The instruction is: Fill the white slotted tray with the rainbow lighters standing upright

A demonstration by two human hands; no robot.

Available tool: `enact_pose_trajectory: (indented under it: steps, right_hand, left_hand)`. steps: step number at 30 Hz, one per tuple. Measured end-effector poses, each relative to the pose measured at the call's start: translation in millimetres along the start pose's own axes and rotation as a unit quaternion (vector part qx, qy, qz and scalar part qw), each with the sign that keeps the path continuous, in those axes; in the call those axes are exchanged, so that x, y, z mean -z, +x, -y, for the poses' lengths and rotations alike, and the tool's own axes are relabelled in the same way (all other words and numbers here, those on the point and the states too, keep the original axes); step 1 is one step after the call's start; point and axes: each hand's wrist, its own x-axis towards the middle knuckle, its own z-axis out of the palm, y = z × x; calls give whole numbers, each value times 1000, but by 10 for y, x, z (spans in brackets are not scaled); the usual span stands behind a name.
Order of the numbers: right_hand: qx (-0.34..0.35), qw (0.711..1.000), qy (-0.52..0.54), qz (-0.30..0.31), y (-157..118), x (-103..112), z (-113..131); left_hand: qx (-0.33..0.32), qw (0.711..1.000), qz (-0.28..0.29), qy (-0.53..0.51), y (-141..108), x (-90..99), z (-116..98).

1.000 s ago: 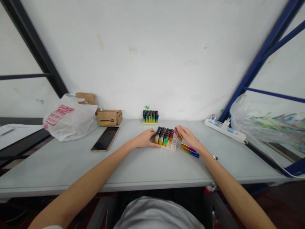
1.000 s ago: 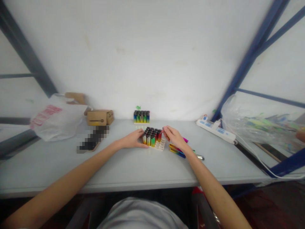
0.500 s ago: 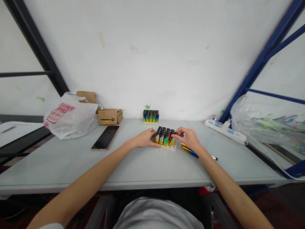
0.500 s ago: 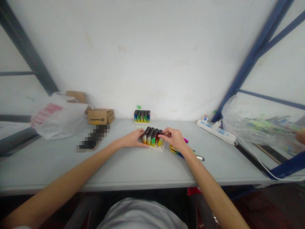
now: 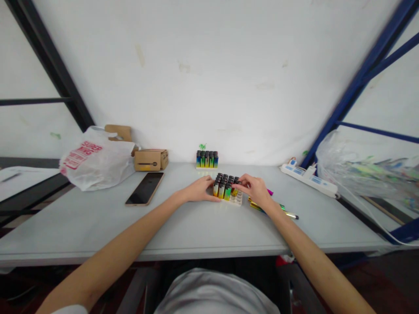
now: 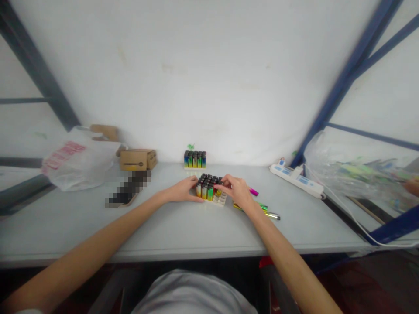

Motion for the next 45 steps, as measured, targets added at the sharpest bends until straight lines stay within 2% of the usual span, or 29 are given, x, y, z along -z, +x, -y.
enact_pose_trajectory:
  steps: [5,10,14,19,22,25,27,29,31,32,35,37,45]
  right_hand:
    - [-13,999,22,30,-4,10,-25]
    - [22,999,-41,18,9,41,-121]
    - [10,997,-60,48,3,30,-144]
    - [-13,988,-131,78,20,25,-42]
    - [-23,989,-123,85,37,168,-23]
    - [-20,990,-95,105,-34,433,-119]
    - [-3,986,-112,121,-174,618,-244]
    - [-15,976,-150,158,-380,758,-389]
    - [-27,958,-174,225,-604,826,-523]
    - [-31,955,-183,233,-702,830,-576]
    - [-22,957,-206,201,-870,759,-671]
    - [-6,962,-213,171,-854,681,-691]
    - [40,976,-172,127,-392,489,-790]
  left_hand:
    - [0,1000,-4,2,1,-10,9]
    - [-7,1000,-7,-1,-8,-7,4]
    - [-7,1000,-9,-5,-12,-3,4]
    - [-7,1000,-8,5,-1,-8,16]
    - [-9,1000,-5,12,9,-15,28]
    - [-7,1000,4,24,18,-17,31]
    - [-5,1000,6,26,19,-13,26]
    - [-4,1000,4,21,18,-7,19]
    - [-1,1000,3,15,14,-3,13]
    - [0,1000,3,12,11,-1,11]
    - [0,1000,1,6,4,2,8]
    - [-1,1000,0,5,1,5,6]
    - [-3,1000,6,14,13,42,-27]
